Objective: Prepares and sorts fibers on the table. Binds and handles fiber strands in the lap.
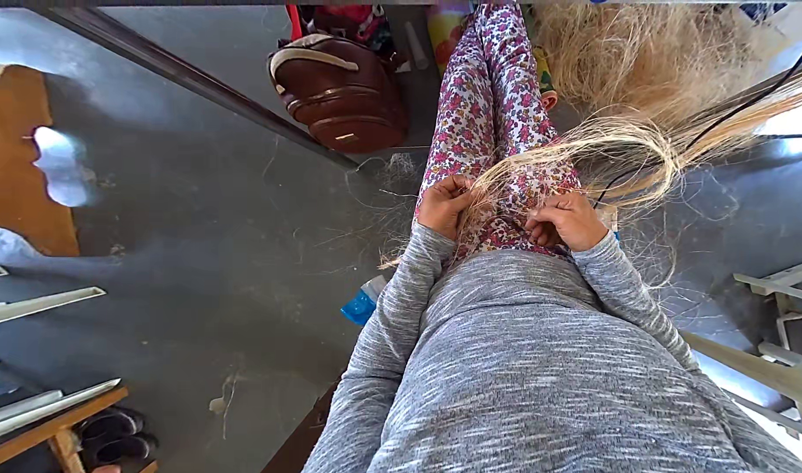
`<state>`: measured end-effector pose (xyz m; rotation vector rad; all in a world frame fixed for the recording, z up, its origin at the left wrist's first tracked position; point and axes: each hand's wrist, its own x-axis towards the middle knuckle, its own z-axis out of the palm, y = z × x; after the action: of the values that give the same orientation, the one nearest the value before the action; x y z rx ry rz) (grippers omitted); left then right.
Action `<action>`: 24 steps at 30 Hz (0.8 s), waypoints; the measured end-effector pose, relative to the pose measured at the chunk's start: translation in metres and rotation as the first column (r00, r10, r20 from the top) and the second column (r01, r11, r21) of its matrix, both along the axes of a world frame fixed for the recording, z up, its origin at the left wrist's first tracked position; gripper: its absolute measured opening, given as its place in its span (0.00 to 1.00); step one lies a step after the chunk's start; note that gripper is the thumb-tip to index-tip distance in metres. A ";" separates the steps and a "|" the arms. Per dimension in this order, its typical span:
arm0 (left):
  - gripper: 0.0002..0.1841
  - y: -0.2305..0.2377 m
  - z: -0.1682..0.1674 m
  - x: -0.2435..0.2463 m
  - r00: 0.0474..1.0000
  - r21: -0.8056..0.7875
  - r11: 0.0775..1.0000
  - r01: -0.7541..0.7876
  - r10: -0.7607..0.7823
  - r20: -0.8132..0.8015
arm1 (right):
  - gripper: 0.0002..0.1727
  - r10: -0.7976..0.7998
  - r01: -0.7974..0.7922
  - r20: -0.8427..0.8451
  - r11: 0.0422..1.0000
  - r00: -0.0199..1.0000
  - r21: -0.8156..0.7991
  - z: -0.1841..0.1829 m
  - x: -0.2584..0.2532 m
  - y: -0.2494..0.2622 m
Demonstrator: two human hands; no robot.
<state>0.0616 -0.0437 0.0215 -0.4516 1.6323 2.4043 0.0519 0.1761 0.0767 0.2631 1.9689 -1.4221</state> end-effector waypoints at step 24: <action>0.12 -0.002 0.005 -0.001 0.998 -0.005 1.000 0.018 -0.018 0.056 | 0.15 0.212 -0.112 -0.774 0.977 0.596 0.182 -0.025 0.003 0.016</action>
<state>0.0610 -0.0452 0.0270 -0.4980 1.6138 2.3528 0.0550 0.1917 0.0512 -0.6208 2.6941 -1.4241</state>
